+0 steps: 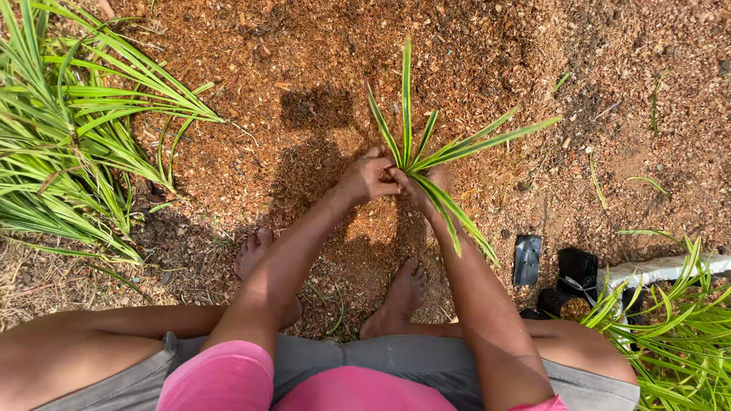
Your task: The person sits on the ground and plants small green plants into the soil. They use their hands to dig holes, remove plants from black plastic nursery bags, place the plants into the holes, and cover the roots with soil.
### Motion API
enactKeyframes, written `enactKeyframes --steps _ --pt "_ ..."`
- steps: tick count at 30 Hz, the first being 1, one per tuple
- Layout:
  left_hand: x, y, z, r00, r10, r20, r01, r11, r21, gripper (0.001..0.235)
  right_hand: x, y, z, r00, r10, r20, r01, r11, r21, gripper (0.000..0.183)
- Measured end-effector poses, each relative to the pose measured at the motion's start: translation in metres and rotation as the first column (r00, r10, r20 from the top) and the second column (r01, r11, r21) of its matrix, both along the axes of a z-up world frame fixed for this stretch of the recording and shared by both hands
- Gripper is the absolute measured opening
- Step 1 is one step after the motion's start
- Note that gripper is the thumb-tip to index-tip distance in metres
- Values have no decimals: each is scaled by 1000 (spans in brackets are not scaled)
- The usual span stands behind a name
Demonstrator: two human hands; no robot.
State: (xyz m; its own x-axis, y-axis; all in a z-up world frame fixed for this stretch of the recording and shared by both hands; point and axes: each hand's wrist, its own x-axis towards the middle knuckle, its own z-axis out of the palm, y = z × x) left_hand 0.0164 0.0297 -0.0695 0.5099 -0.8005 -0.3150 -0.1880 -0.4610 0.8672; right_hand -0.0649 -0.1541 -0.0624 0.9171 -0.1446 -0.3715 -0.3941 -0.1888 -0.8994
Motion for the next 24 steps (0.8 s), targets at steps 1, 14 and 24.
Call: enactKeyframes --steps 1,14,24 --pt "-7 -2 -2 986 110 -129 -127 982 -137 44 3 -7 -36 993 -96 -61 111 705 701 13" --pt "-12 -34 -70 901 295 -317 -373 901 -223 31 -13 -12 -70 308 -420 -854 737 -462 493 28" --pt "1 17 52 955 219 -200 -165 952 257 43 -17 -6 29 957 -44 -286 18 995 -94 68"
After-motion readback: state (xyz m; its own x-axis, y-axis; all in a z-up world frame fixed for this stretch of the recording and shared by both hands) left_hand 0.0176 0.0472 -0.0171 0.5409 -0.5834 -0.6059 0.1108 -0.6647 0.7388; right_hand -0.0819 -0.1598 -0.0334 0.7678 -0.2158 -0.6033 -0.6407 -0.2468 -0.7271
